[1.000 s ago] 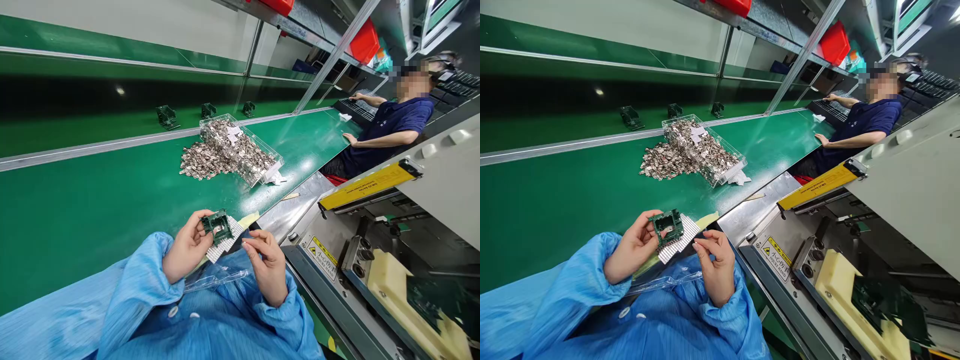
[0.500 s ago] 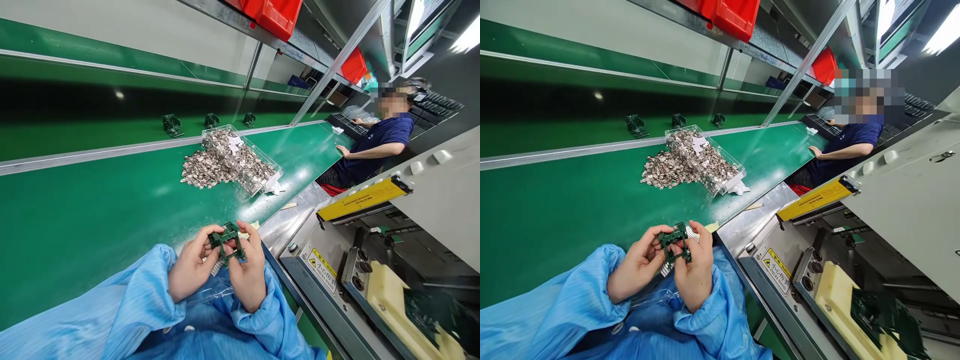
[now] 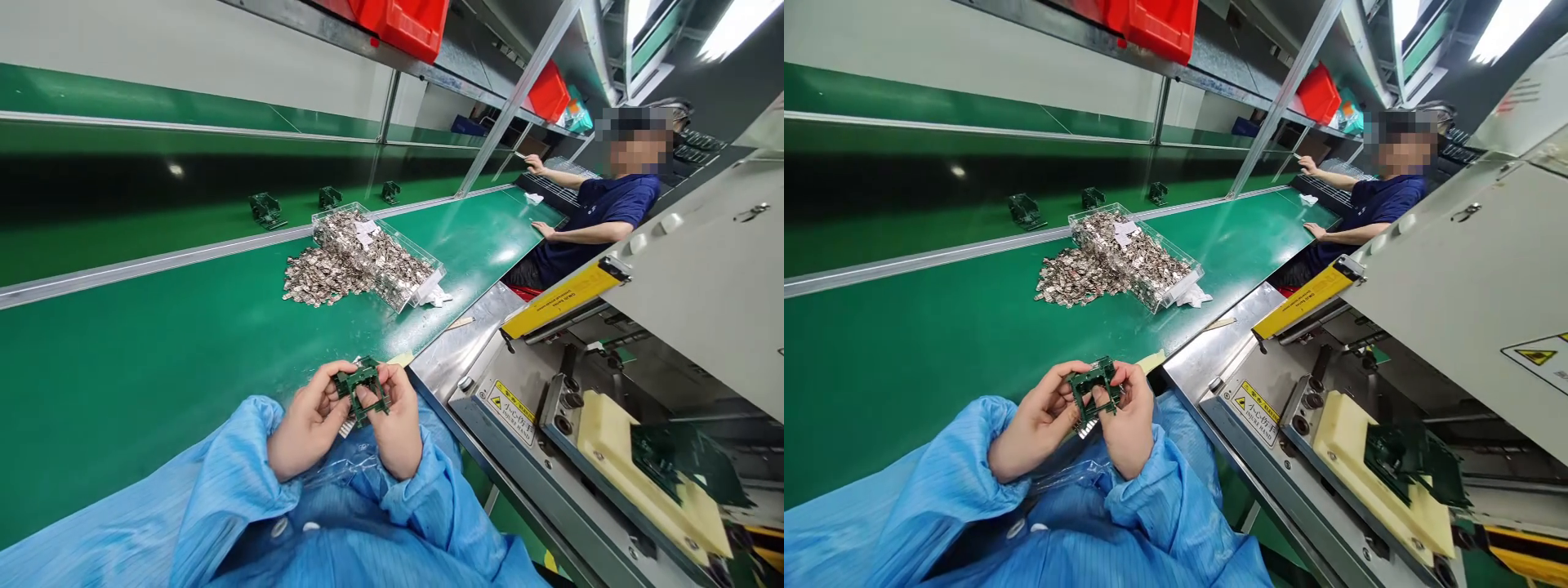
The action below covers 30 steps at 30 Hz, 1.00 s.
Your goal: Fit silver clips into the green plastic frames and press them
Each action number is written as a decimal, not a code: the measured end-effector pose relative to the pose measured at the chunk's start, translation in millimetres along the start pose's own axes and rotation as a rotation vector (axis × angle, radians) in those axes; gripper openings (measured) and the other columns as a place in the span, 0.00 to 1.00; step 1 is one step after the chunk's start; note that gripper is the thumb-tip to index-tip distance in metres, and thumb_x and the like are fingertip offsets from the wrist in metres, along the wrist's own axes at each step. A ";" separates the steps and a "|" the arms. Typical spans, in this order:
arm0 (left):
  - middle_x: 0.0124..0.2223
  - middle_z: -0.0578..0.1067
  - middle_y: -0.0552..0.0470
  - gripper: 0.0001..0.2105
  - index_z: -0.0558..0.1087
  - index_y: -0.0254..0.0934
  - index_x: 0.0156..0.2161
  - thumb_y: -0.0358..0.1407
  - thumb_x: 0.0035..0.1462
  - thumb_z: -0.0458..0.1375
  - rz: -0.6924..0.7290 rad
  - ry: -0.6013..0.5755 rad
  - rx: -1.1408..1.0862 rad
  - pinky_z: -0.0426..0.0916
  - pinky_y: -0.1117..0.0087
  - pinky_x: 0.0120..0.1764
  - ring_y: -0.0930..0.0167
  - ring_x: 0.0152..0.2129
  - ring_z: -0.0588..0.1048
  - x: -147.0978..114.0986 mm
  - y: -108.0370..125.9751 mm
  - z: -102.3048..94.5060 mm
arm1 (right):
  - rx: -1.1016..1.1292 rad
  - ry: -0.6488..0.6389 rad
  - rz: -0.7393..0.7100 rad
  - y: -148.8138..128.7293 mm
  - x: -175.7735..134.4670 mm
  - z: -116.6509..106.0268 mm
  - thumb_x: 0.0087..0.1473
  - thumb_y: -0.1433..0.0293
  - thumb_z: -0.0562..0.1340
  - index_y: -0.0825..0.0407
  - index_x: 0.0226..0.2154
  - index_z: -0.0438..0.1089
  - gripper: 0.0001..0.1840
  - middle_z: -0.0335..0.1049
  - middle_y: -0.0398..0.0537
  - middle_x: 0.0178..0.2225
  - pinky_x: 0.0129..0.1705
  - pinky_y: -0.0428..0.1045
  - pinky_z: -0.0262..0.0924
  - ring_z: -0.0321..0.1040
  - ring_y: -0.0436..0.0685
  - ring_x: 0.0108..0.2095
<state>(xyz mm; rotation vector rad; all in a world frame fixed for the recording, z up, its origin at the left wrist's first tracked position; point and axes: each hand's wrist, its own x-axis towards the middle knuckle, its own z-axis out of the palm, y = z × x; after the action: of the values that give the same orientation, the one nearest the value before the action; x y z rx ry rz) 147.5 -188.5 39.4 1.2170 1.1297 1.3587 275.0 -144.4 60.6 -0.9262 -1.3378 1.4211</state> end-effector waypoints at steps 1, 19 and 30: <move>0.39 0.73 0.51 0.15 0.60 0.41 0.53 0.38 0.62 0.53 -0.006 -0.003 -0.021 0.69 0.74 0.40 0.73 0.34 0.73 0.7 2.5 0.1 | 0.015 -0.019 -0.010 0.8 -0.7 -3.6 0.50 0.67 0.66 0.49 0.32 0.59 0.14 0.67 0.45 0.38 0.39 0.48 0.63 0.66 0.53 0.36; 0.56 0.71 0.43 0.23 0.65 0.39 0.56 0.43 0.56 0.59 0.268 -0.813 0.299 0.68 0.60 0.54 0.61 0.52 0.71 107.9 103.4 156.6 | -0.367 0.845 -0.706 -88.5 -105.1 -200.8 0.50 0.51 0.67 0.48 0.54 0.61 0.34 0.65 0.56 0.52 0.49 0.60 0.65 0.67 0.64 0.49; 0.49 0.72 0.39 0.38 0.59 0.32 0.60 0.41 0.45 0.67 0.251 -0.688 0.195 0.72 0.56 0.48 0.61 0.42 0.76 110.5 94.6 292.1 | -0.673 1.187 -0.487 -106.6 -129.7 -296.0 0.44 0.60 0.70 0.54 0.52 0.60 0.35 0.67 0.59 0.50 0.52 0.60 0.63 0.65 0.65 0.52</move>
<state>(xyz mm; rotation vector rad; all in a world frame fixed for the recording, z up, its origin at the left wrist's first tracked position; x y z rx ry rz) 426.6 -78.5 167.6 1.8319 0.6366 0.8860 606.5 -191.1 121.6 -1.4055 -0.9404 -0.0996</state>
